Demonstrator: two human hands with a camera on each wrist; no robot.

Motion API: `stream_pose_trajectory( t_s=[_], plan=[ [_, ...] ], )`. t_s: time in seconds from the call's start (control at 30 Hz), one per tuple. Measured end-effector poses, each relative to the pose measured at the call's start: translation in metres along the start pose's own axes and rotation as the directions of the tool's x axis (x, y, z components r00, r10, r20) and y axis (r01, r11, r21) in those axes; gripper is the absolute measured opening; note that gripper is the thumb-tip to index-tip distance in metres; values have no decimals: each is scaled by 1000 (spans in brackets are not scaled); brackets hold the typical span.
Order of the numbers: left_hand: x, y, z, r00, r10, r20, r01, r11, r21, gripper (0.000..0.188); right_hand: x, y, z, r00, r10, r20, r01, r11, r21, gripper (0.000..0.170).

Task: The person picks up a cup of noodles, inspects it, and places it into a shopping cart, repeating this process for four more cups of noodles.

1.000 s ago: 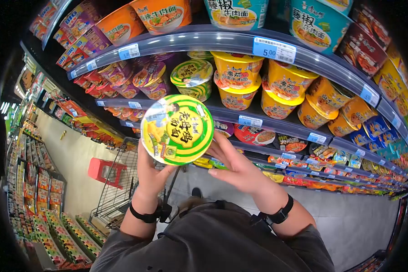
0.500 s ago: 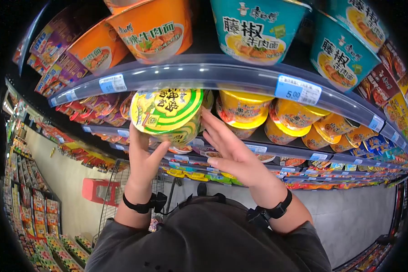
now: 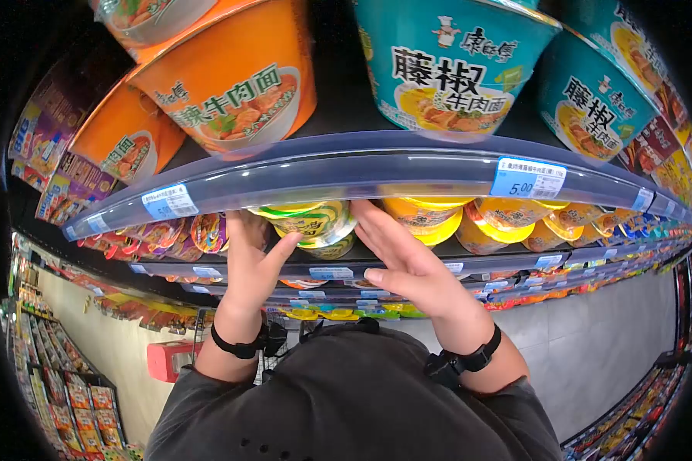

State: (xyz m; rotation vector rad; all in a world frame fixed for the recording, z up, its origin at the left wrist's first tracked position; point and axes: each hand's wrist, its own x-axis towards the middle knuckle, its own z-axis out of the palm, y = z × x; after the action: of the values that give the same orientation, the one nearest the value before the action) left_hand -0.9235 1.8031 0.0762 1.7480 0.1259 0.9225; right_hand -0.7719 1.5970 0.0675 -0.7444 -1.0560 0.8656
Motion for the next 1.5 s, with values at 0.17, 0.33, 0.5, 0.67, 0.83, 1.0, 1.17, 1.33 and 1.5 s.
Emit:
stream_pose_trajectory(
  t_s=[0.17,0.33,0.5,0.67,0.83,1.0,1.17,1.33,1.5],
  plan=[
    [3,0,0,999,-9,42,8,999,43,90,-12,-13,3,997,77,-22,-77,997,-30,88],
    [-5,3,2,999,51,16,-53,983,178,95,-47,-23,-7,992,122,42,-124,991,46,77],
    [-40,19,11,989,92,-115,-69,980,186,86,-96,-37,-11,975,218,33,-218,976,3,62],
    [-103,31,14,982,76,-171,-12,938,346,56,-142,-40,-13,940,341,-15,-341,940,2,48],
    [-179,57,16,956,48,-290,119,839,531,40,-177,-26,-17,897,442,10,-442,897,14,43],
    [-253,86,11,917,0,-399,246,787,566,34,-199,-6,-8,837,547,-11,-545,837,52,33],
    [-308,122,-11,878,-101,-468,399,694,599,35,-204,14,5,791,606,80,-610,792,36,33],
    [-344,141,-31,839,-91,-536,458,649,607,35,-197,24,30,753,648,119,-650,759,-19,34],
    [-389,157,-51,790,-59,-610,505,625,594,34,-187,51,63,698,696,168,-700,713,-42,34]
  ],
)
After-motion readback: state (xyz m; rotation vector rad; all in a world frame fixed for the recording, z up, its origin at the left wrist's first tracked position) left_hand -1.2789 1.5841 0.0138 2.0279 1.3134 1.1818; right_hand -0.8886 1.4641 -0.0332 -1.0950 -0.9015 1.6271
